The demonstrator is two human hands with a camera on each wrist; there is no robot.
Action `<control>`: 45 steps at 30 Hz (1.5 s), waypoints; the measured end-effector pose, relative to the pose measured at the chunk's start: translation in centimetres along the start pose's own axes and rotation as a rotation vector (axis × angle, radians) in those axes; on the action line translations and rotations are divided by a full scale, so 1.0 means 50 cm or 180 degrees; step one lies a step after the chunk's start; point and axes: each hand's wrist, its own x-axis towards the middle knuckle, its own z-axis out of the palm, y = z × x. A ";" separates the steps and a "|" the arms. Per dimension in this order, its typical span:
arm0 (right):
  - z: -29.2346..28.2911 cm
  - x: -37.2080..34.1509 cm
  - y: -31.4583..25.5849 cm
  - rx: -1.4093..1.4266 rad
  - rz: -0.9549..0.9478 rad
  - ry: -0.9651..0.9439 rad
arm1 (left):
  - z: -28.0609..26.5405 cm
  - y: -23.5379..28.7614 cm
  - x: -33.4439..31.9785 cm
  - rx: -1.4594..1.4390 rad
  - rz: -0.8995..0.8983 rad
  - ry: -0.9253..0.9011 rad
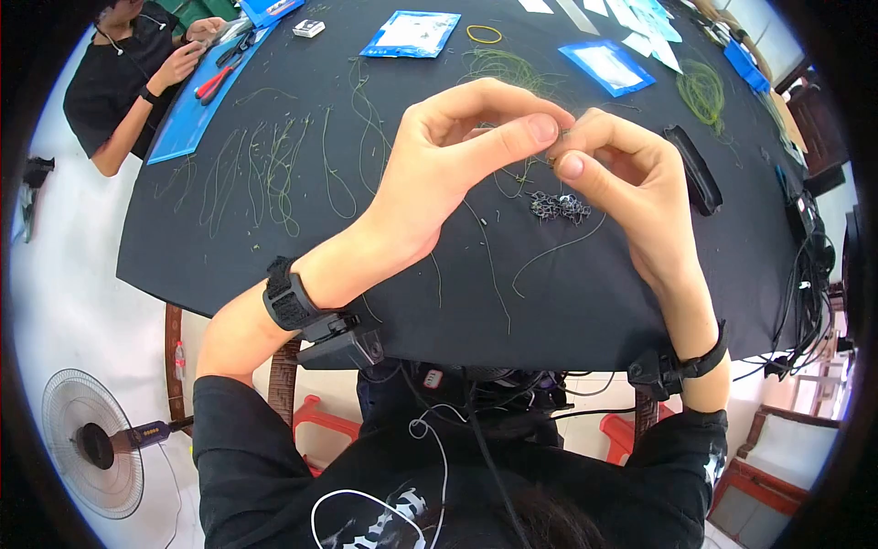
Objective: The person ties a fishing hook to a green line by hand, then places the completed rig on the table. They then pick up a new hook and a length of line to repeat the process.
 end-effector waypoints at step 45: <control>0.013 -0.012 -0.002 -0.0176 0.0078 0.0445 | -0.015 0.011 0.003 0.2380 0.1123 0.0247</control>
